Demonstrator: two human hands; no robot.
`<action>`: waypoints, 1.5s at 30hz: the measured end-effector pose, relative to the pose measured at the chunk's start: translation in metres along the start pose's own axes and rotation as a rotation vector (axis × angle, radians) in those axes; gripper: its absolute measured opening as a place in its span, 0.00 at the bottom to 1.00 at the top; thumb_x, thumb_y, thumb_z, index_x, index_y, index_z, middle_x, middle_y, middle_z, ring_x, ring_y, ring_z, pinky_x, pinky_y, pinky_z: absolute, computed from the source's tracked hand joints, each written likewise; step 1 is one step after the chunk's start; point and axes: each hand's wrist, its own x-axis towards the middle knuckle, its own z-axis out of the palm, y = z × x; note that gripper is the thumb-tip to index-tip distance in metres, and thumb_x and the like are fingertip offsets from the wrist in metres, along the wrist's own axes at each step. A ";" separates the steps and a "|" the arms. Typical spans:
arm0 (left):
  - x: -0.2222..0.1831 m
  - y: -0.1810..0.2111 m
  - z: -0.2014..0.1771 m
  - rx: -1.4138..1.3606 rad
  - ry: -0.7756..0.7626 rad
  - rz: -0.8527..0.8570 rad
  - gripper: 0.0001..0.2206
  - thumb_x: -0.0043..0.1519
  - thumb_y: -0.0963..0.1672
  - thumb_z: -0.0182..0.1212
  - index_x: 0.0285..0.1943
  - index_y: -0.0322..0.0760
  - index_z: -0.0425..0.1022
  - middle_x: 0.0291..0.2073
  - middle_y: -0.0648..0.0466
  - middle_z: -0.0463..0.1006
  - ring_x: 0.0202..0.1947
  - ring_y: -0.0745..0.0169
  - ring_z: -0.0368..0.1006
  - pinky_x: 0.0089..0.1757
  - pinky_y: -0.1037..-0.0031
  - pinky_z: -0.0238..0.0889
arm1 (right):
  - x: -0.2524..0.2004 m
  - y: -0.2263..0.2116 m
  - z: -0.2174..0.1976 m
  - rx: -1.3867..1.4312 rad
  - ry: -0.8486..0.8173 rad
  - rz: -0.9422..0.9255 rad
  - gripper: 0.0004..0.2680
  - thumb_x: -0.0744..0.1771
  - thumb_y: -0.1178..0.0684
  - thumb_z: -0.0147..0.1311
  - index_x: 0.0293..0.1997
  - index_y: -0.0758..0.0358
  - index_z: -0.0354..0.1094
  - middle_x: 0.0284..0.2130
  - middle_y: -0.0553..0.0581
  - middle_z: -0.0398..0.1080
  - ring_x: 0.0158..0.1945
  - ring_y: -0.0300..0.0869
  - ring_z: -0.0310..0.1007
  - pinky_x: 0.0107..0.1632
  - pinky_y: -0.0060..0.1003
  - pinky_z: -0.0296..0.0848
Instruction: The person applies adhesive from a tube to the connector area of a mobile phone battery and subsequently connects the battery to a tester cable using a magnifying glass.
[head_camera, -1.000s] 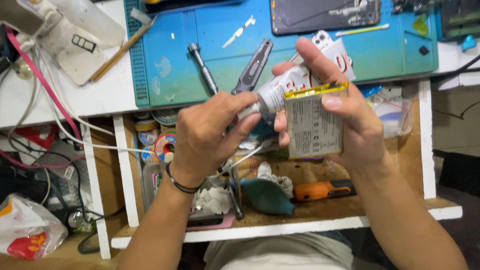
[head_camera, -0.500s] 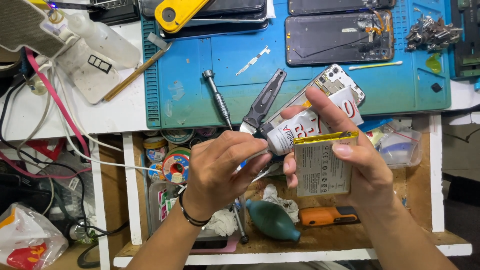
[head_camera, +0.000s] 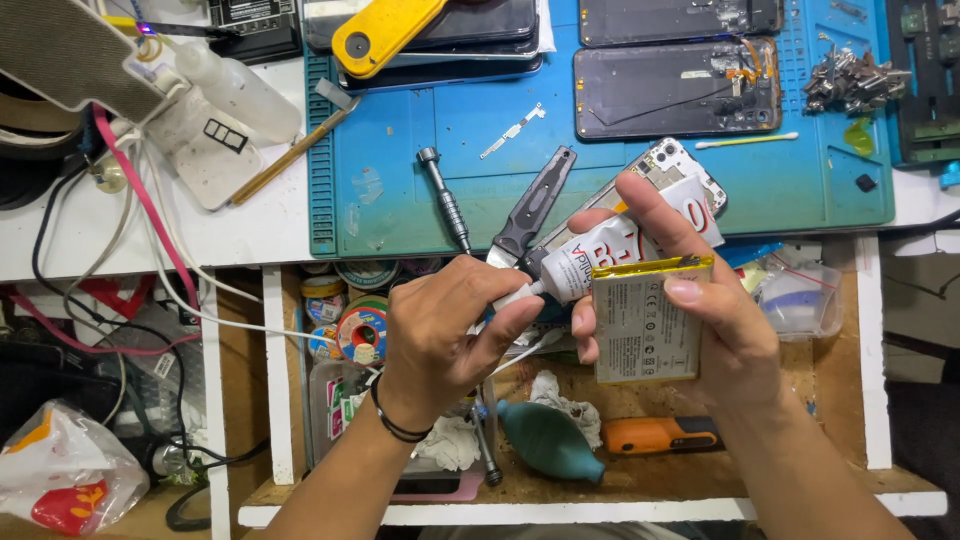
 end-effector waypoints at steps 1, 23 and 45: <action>-0.003 -0.002 0.001 0.003 0.001 0.001 0.09 0.69 0.44 0.56 0.43 0.31 0.75 0.34 0.49 0.80 0.31 0.53 0.77 0.31 0.67 0.67 | 0.000 0.000 -0.001 0.000 -0.004 0.000 0.28 0.68 0.56 0.56 0.78 0.60 0.47 0.68 0.71 0.53 0.42 0.66 0.74 0.41 0.55 0.79; -0.009 -0.008 0.004 0.008 0.031 0.040 0.11 0.64 0.39 0.70 0.51 0.32 0.73 0.40 0.48 0.82 0.35 0.54 0.79 0.36 0.68 0.74 | 0.002 -0.001 0.003 -0.067 -0.022 -0.057 0.27 0.68 0.55 0.54 0.77 0.62 0.47 0.68 0.73 0.55 0.41 0.62 0.76 0.40 0.54 0.79; -0.038 -0.094 -0.089 0.861 0.064 -0.723 0.08 0.65 0.46 0.66 0.51 0.49 0.86 0.40 0.56 0.81 0.34 0.47 0.76 0.29 0.54 0.66 | -0.001 -0.015 -0.002 0.059 0.002 -0.148 0.27 0.67 0.57 0.52 0.78 0.61 0.48 0.67 0.76 0.57 0.42 0.62 0.76 0.39 0.53 0.78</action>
